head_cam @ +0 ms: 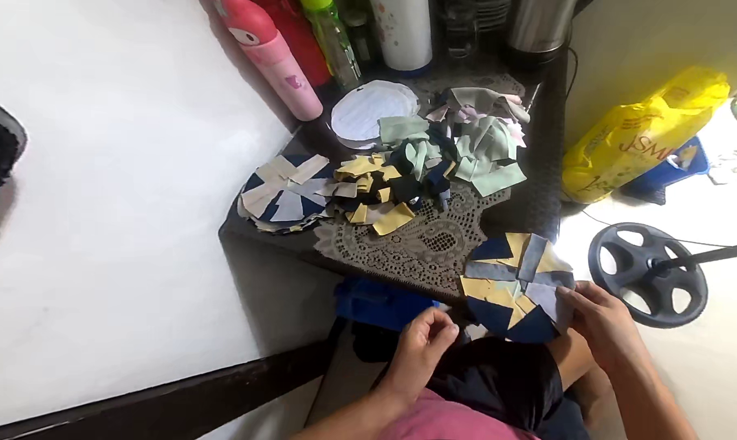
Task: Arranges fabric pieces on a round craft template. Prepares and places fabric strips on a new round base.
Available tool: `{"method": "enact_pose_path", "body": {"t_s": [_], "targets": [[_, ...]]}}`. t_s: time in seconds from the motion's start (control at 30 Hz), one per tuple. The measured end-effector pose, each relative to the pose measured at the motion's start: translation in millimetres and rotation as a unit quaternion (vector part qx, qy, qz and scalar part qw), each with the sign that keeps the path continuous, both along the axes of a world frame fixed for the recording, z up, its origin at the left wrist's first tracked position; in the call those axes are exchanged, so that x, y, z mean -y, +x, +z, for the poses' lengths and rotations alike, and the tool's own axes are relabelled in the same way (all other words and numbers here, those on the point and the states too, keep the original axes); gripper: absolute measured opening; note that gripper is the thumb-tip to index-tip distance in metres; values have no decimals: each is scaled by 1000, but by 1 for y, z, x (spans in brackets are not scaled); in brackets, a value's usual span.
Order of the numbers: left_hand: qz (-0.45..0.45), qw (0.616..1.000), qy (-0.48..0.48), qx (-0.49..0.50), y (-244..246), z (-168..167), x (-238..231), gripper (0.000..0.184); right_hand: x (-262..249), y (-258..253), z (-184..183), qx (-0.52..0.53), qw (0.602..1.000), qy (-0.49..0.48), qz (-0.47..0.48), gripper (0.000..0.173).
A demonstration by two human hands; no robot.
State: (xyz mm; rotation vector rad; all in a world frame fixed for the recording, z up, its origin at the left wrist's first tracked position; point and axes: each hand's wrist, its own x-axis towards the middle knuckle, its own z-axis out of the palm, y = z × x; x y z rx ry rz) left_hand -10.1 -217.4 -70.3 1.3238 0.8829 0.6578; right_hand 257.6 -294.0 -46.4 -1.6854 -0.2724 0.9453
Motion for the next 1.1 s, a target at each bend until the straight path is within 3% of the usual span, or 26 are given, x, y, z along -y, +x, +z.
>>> {"method": "enact_pose_path", "body": {"t_s": [0.07, 0.13, 0.3, 0.63, 0.77, 1.1], "targets": [[17, 988, -154, 7, 8, 7, -2, 11, 3, -1, 1, 1, 1000, 1, -2, 6], [25, 970, -242, 23, 22, 17, -5, 14, 8, -3, 4, 2, 1000, 1, -3, 6], [45, 942, -329, 37, 39, 26, -4, 15, 20, -13, 5, 5, 1000, -5, 6, 6], [22, 943, -316, 103, 16, 46, -10, 26, 16, -43, 30, 21, 998, 44, 45, 10], [17, 962, -258, 89, -1, 49, -24, 23, -4, -55, 39, 22, 996, 49, 73, 9], [129, 959, -229, 106, -59, 75, -70, 24, -87, -96, 67, 11, 978, 77, 192, 10]]}}
